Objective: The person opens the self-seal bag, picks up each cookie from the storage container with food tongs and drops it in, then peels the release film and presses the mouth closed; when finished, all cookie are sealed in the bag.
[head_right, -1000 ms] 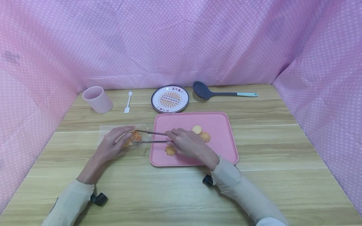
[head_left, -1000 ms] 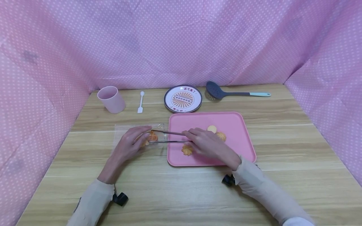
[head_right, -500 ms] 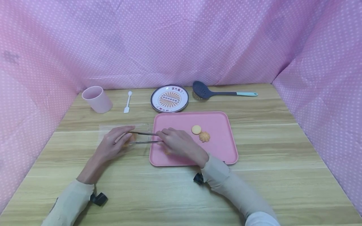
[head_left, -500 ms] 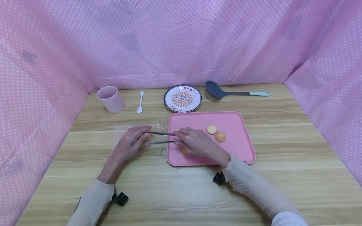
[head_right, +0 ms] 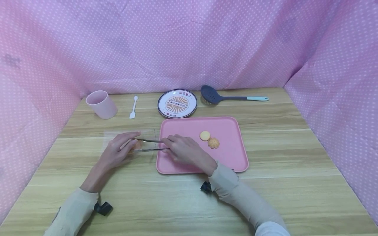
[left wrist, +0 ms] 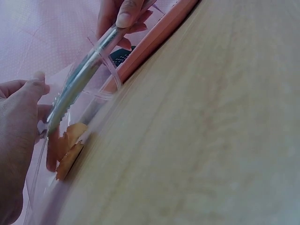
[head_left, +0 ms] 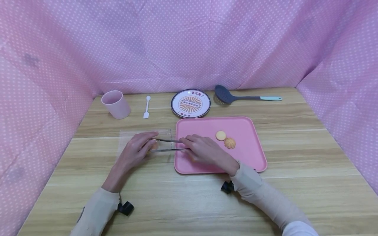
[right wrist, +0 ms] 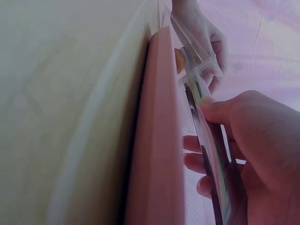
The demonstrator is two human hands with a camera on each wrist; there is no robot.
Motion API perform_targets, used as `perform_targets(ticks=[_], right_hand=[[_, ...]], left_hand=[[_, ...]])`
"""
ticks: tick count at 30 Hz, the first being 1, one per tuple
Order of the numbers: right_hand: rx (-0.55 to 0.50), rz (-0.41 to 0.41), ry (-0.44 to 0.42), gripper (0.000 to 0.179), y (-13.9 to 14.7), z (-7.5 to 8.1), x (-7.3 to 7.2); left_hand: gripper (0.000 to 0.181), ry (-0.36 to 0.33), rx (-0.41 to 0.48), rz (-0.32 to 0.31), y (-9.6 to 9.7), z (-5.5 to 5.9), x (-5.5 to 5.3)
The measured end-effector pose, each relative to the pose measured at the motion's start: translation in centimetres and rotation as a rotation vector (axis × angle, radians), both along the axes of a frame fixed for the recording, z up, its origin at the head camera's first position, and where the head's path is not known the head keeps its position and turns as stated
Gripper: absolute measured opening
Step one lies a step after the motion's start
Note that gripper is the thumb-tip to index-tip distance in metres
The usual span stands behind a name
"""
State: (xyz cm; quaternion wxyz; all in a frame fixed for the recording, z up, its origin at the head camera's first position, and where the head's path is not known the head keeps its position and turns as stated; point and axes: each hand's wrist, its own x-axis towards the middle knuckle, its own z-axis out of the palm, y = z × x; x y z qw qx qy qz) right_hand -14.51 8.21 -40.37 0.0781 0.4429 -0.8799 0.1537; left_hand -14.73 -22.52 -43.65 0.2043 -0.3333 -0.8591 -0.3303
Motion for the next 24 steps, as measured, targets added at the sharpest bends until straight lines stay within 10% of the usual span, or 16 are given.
perform_targets(ticks=[24], right_hand=[[-0.054, -0.166, 0.001, 0.041, 8.5, -0.1, 2.3]], left_hand=[[0.036, -0.036, 0.004, 0.012, 0.0, -0.1, 0.1]])
